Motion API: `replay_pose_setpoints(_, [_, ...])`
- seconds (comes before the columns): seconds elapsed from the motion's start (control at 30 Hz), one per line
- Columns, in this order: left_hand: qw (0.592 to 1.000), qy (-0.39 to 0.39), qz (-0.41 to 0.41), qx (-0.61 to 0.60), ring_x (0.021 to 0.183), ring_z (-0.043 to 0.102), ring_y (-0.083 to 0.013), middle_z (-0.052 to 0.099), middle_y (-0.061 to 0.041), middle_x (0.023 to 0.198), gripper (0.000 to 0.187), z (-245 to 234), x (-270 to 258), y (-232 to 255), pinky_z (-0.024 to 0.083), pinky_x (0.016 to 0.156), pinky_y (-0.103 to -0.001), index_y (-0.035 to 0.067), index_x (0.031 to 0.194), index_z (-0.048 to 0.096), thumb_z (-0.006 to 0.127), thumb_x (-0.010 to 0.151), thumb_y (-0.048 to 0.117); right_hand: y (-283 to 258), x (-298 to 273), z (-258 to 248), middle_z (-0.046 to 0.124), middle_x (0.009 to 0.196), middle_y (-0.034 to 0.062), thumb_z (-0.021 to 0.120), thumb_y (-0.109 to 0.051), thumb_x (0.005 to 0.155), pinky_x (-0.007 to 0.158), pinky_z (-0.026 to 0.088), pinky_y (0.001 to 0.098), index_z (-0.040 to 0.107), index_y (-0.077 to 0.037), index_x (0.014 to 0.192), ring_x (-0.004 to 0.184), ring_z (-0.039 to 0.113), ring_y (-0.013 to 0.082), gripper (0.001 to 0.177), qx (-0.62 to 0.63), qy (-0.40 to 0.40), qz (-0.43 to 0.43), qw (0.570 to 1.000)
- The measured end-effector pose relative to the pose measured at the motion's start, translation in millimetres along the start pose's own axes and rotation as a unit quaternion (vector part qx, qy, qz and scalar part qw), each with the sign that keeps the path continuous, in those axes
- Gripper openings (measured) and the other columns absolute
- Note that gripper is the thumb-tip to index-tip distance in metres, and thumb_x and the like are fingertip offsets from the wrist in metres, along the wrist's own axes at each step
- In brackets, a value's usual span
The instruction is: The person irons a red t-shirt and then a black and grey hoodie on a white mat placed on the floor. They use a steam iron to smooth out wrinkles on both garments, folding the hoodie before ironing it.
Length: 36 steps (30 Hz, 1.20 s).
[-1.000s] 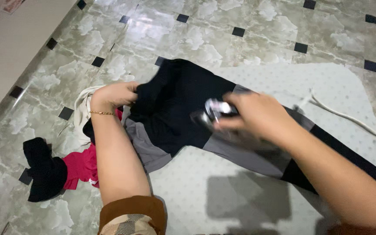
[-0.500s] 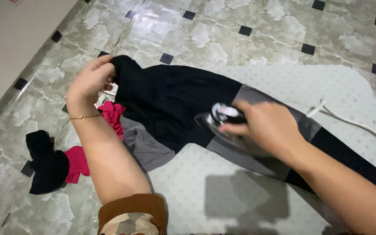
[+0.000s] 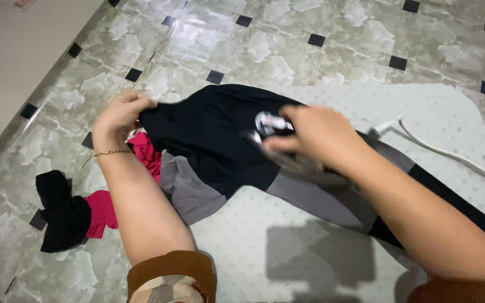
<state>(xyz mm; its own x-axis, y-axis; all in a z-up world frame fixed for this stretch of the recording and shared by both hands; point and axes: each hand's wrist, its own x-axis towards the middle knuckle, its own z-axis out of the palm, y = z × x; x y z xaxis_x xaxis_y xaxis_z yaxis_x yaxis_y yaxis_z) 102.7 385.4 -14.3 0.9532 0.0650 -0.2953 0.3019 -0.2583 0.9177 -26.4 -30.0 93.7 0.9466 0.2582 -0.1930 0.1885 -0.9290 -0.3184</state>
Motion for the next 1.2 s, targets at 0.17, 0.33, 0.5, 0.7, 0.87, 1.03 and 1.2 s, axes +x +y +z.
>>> replay_pose_setpoints(0.17, [0.919, 0.122, 0.126, 0.354, 0.102, 0.068, -0.0336, 0.068, -0.025, 0.116, 0.064, 24, -9, 44, 0.052, 0.087, -0.043, -0.003, 0.127, 0.061, 0.076, 0.085, 0.042, 12, -81, -5, 0.074, 0.073, 0.0142, 0.063, -0.080, 0.070, 0.065, 0.058, 0.0449, 0.065, -0.022, 0.131, 0.069, 0.074, 0.0331, 0.085, -0.058, -0.113, 0.028, 0.991])
replay_pose_setpoints(0.33, [0.854, 0.021, 0.017, 0.520, 0.121, 0.061, -0.0436, 0.064, -0.026, 0.133, 0.069, 103, 31, 92, 0.048, 0.103, -0.050, 0.001, 0.123, 0.072, 0.062, 0.092, 0.062, 23, -110, -11, 0.073, 0.067, 0.0163, 0.062, -0.081, 0.068, 0.066, 0.057, 0.0463, 0.060, -0.029, 0.138, 0.071, 0.072, 0.0358, 0.087, -0.079, -0.148, 0.090, 0.982])
replay_pose_setpoints(0.5, [0.825, -0.092, 0.002, 0.557, 0.122, 0.061, -0.0396, 0.064, -0.022, 0.133, 0.070, 147, 48, 79, 0.047, 0.105, -0.044, 0.004, 0.123, 0.072, 0.067, 0.086, 0.063, 24, -115, -10, 0.072, 0.070, 0.0133, 0.058, -0.078, 0.074, 0.066, 0.055, 0.0443, 0.058, -0.027, 0.137, 0.073, 0.071, 0.0333, 0.081, -0.101, -0.169, 0.097, 0.976])
replay_pose_setpoints(0.7, [0.933, -0.295, 0.117, 0.169, 0.099, 0.064, -0.0160, 0.075, -0.006, 0.108, 0.052, 136, 22, 64, 0.050, 0.090, -0.030, 0.003, 0.115, 0.075, 0.076, 0.084, 0.045, 25, -118, -10, 0.071, 0.073, 0.0132, 0.060, -0.076, 0.071, 0.061, 0.056, 0.0445, 0.059, -0.023, 0.135, 0.070, 0.072, 0.0343, 0.083, -0.078, -0.130, 0.089, 0.984])
replay_pose_setpoints(0.87, [0.913, -0.366, 0.168, 0.073, 0.099, 0.062, -0.0111, 0.071, 0.000, 0.100, 0.054, 123, 14, 71, 0.047, 0.088, -0.027, 0.000, 0.112, 0.072, 0.081, 0.084, 0.045, 23, -99, -5, 0.071, 0.072, 0.0153, 0.062, -0.074, 0.072, 0.058, 0.055, 0.0465, 0.064, -0.019, 0.127, 0.065, 0.071, 0.0358, 0.078, -0.082, -0.036, 0.059, 0.994])
replay_pose_setpoints(1.03, [0.939, -0.109, 0.051, 0.321, 0.073, 0.064, -0.0185, 0.073, -0.009, 0.080, 0.069, 123, 11, 75, 0.051, 0.067, -0.034, -0.003, 0.094, 0.077, 0.076, 0.079, 0.064, 32, -10, -1, 0.071, 0.071, 0.0169, 0.071, -0.069, 0.079, 0.061, 0.053, 0.0490, 0.073, -0.009, 0.100, 0.067, 0.069, 0.0377, 0.064, -0.045, 0.120, -0.001, 0.992])
replay_pose_setpoints(1.2, [0.937, -0.158, 0.043, 0.308, 0.068, 0.058, -0.0159, 0.070, -0.007, 0.075, 0.065, 121, 3, 74, 0.049, 0.065, -0.033, -0.005, 0.089, 0.080, 0.076, 0.082, 0.060, 35, 57, -5, 0.074, 0.082, 0.0190, 0.078, -0.069, 0.073, 0.068, 0.055, 0.0503, 0.075, -0.007, 0.108, 0.078, 0.071, 0.0396, 0.071, -0.039, 0.175, 0.016, 0.984])
